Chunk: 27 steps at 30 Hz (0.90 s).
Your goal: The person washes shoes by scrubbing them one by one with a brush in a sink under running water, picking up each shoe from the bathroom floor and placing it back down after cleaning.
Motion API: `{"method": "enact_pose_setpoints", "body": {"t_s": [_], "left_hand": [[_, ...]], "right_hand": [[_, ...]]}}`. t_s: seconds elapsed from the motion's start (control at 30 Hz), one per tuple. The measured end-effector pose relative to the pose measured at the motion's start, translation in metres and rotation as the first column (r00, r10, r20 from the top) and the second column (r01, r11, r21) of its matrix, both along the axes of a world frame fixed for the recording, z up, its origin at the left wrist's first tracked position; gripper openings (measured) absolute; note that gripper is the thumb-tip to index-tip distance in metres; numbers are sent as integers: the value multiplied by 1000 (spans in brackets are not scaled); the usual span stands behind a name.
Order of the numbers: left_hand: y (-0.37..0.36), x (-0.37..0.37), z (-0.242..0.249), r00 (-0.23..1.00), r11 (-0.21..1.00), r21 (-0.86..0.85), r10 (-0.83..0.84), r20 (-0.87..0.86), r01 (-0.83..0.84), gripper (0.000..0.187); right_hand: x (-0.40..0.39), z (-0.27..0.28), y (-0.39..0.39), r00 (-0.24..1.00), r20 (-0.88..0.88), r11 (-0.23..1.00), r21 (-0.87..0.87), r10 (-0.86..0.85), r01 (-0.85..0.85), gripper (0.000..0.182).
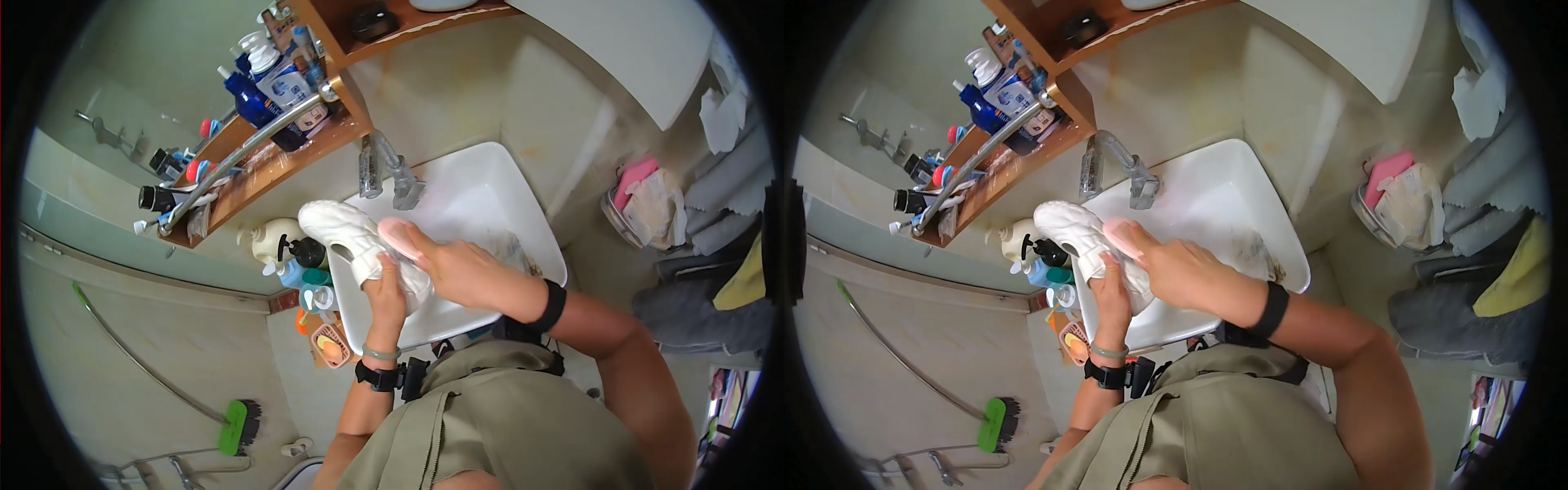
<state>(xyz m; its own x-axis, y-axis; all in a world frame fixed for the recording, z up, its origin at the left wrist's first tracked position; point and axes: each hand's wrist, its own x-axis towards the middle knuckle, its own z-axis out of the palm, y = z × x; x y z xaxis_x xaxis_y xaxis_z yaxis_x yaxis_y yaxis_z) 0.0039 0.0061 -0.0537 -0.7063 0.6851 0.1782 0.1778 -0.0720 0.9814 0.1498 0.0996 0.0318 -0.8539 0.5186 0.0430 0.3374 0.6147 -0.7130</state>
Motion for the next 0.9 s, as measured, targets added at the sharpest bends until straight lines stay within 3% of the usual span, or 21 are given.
{"method": "enact_pose_setpoints", "body": {"t_s": [0.17, 0.23, 0.27, 0.3, 0.4, 0.43, 0.5, 0.53, 0.57, 0.63, 0.67, 0.7, 0.77, 0.83, 0.9], "left_hand": [[7, -6, 17, 996, 988, 122, 88, 29, -91, 33], [6, 1, 18, 989, 994, -20, 112, 92, -110, 42], [6, 5, 21, 989, 982, -168, 102, 110, -82, 44], [9, 13, 22, 990, 982, -168, 101, 103, -83, 44], [15, 37, 24, 994, 998, 63, -31, 103, 24, 47], [13, 33, 22, 996, 998, 58, -23, 91, 17, 47], [13, 16, 7, 981, 982, 17, 185, 59, -186, 45], [13, 11, 3, 973, 974, 42, 221, 72, -225, 40], [13, 8, 0, 970, 971, 46, 231, 79, -235, 40], [13, 6, 0, 971, 970, 27, 239, 28, -240, 36], [12, 6, 0, 978, 984, 12, 175, 114, -177, 35], [12, 9, 4, 974, 980, 21, 196, 117, -200, 35], [16, 19, 22, 975, 987, -23, 163, 148, -161, 38], [18, 22, 26, 974, 979, 45, 194, 113, -200, 41], [11, 16, 24, 970, 982, -54, 188, 153, -182, 40]], "right_hand": [[40, 3, -8, 987, 130, 990, -117, 95, -80, 56], [43, -3, -7, 978, 170, 981, -170, 121, -92, 57], [37, -7, -1, 993, 62, 986, -145, 97, -87, 58], [30, -11, 5, 996, -51, 990, -120, 72, -78, 59], [5, -17, 23, 996, -78, 994, -99, 39, -47, 61], [10, -17, 18, 995, -90, 993, -102, 46, -56, 61], [36, -16, 3, 994, -61, 993, -59, 95, -99, 58], [48, -10, 2, 983, 111, 985, -108, 147, -135, 56], [52, -11, 7, 981, 117, 984, -104, 156, -144, 56], [58, -12, 20, 983, 19, 948, -270, 181, -169, 54], [49, -42, 35, 972, -199, 960, -223, 123, -167, 59], [41, -38, 45, 969, -196, 958, -215, 147, -189, 59], [18, -29, 68, 916, -341, 973, -163, -211, 164, 56], [-8, -34, 92, 924, -271, 950, -229, -271, 212, 51], [-30, -50, 104, 925, -193, 921, -285, -327, 266, 45]]}}
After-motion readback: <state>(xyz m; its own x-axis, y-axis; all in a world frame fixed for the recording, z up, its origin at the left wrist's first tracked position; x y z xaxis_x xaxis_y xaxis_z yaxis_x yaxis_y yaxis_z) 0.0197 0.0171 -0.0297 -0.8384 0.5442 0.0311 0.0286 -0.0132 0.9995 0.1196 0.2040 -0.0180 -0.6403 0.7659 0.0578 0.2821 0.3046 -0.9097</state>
